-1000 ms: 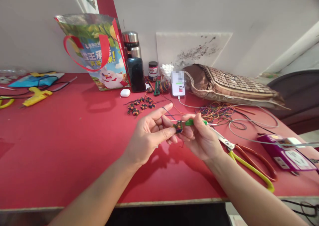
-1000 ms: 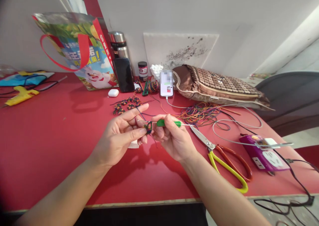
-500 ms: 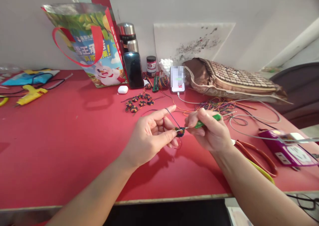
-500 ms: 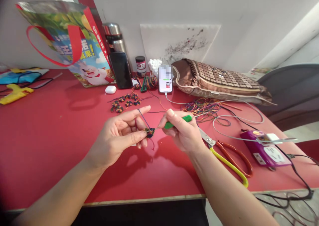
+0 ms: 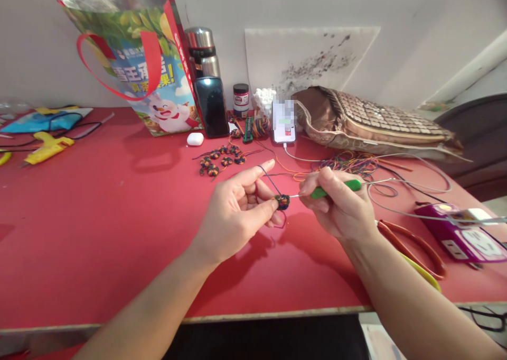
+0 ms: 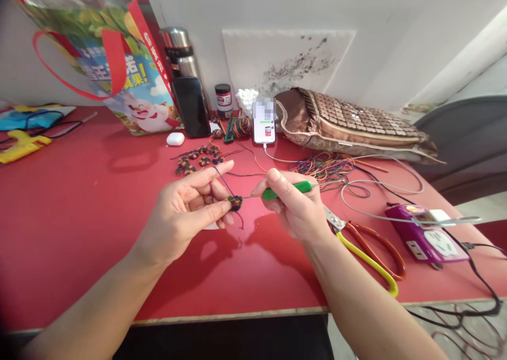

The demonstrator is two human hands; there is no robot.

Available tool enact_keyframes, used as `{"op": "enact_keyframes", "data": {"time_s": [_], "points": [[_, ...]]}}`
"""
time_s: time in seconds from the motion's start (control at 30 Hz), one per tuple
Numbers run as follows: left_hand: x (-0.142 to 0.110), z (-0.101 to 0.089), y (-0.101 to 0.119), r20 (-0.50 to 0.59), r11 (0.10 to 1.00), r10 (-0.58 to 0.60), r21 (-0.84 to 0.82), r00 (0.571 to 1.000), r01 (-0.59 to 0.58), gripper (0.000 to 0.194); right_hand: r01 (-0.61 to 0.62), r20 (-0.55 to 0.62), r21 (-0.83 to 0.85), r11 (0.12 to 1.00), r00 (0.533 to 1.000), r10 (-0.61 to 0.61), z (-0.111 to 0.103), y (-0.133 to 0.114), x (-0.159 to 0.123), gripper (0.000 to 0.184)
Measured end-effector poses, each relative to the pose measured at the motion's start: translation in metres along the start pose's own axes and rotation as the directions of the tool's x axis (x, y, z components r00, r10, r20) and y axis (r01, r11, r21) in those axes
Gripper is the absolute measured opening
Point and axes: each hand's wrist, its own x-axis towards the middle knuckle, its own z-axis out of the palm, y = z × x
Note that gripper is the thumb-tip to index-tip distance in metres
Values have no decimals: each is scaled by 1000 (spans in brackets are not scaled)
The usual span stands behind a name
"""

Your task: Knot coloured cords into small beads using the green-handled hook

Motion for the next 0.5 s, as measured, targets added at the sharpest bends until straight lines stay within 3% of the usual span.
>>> {"op": "enact_keyframes", "data": {"time_s": [0.23, 0.5], "points": [[1, 1, 1, -19, 1000, 3, 9, 1000, -3, 68, 2, -54, -23, 1000, 999, -3, 3, -2, -1, 46], [2, 2, 2, -59, 1000, 24, 17, 998, -23, 63, 92, -75, -99, 991, 992, -99, 1, 3, -7, 43]]}}
